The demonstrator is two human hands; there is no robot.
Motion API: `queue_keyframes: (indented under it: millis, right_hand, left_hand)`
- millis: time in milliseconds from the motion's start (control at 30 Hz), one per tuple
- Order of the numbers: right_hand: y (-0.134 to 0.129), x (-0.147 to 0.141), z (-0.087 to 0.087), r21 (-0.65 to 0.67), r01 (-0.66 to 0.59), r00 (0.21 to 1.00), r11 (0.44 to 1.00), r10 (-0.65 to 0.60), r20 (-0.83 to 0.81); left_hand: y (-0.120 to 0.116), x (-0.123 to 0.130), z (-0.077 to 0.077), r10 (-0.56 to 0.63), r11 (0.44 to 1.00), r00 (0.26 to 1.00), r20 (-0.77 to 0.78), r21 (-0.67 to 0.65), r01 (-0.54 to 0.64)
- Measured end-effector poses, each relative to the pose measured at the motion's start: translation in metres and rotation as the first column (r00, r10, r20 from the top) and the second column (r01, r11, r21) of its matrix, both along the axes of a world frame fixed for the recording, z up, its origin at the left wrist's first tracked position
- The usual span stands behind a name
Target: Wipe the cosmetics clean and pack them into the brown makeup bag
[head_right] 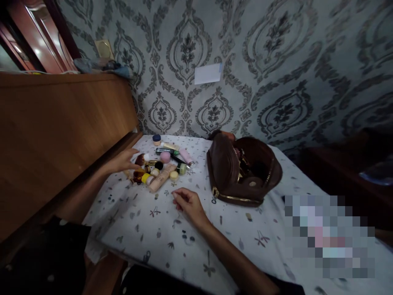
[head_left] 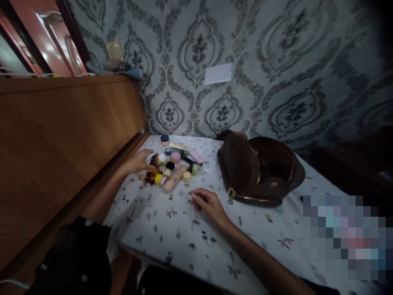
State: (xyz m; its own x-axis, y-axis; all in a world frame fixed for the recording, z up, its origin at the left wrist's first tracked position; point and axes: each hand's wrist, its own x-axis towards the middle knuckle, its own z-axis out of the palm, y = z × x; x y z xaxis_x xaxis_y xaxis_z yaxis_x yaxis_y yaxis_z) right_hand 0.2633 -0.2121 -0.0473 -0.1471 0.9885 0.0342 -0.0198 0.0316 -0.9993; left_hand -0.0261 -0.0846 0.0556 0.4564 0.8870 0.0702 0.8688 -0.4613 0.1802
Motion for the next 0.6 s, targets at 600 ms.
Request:
queue_keyframes:
  millis: [600]
  right_hand:
    - [-0.006, 0.033, -0.019, -0.004, 0.076, 0.985, 0.997, -0.075, -0.152]
  left_hand:
    - [-0.132, 0.095, -0.094, -0.325, 0.941, 0.889, 0.322, 0.017, 0.338]
